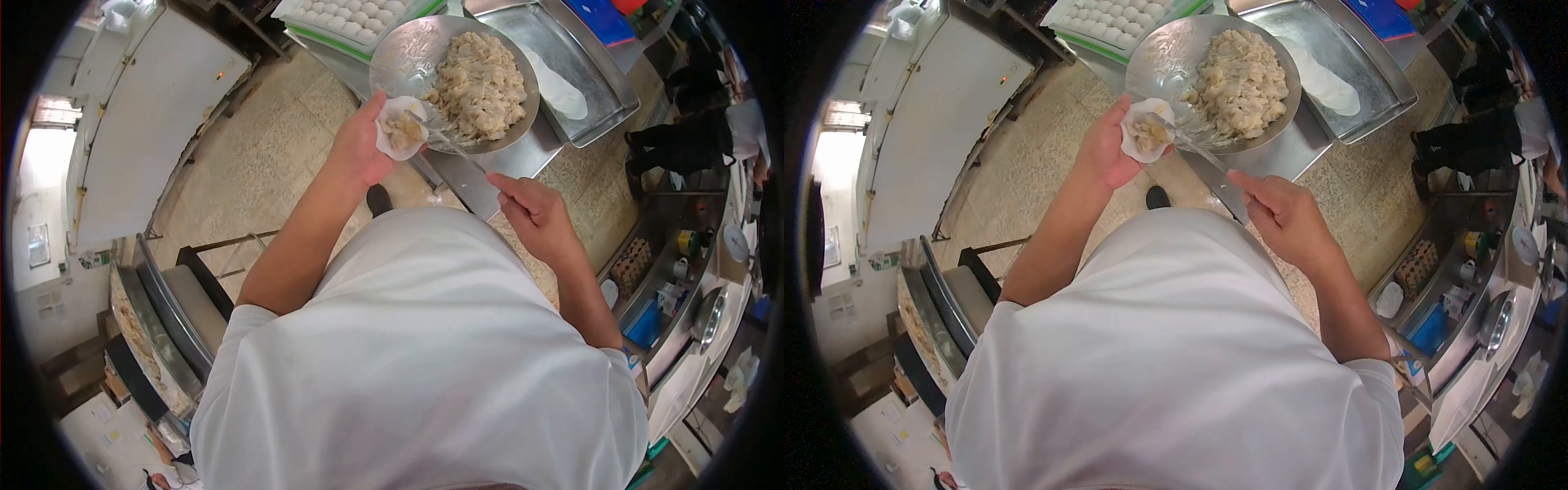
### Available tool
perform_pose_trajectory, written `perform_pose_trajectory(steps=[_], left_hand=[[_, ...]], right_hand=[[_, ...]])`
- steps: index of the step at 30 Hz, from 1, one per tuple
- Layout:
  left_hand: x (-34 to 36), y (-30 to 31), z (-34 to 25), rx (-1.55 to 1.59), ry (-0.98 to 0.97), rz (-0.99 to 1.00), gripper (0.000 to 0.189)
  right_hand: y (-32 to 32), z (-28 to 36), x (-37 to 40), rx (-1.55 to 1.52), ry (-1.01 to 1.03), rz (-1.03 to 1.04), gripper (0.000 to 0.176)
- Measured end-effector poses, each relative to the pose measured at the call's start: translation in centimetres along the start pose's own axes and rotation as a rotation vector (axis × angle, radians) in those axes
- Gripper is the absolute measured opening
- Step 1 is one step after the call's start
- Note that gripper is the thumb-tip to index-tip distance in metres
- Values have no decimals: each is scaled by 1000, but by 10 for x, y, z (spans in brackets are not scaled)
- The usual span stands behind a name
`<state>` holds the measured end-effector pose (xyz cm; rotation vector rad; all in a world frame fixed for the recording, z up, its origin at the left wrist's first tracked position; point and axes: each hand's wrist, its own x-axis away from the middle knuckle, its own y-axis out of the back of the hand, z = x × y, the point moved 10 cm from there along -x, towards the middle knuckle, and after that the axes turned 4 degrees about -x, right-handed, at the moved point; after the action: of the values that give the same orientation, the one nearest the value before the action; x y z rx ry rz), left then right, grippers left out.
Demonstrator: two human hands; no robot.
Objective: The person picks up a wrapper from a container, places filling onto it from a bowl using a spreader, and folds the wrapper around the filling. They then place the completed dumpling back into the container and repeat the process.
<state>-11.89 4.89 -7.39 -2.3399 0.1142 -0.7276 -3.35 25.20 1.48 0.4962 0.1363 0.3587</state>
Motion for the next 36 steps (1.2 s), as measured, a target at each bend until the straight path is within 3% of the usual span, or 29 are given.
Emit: perform_pose_trajectory(steps=[6, 8, 16, 26, 29, 36], left_hand=[[-5, -1, 4, 97, 38, 58, 49], [-2, 3, 3, 52, 13, -23, 47], [0, -2, -4, -46, -54, 6, 44], [-2, 5, -2, -63, -32, 9, 48], [2, 3, -5, -75, -43, 36, 48], [3, 6, -5, 27, -24, -7, 49]], right_hand=[[-16, 0, 0, 106, 113, 3, 35], [-12, 2, 0, 86, 124, -16, 33], [-5, -24, 1, -137, -104, -21, 33], [-8, -13, 3, -187, -95, 51, 35], [1, -14, 5, -184, -89, -33, 33], [-5, 5, 1, 79, 66, 16, 31]])
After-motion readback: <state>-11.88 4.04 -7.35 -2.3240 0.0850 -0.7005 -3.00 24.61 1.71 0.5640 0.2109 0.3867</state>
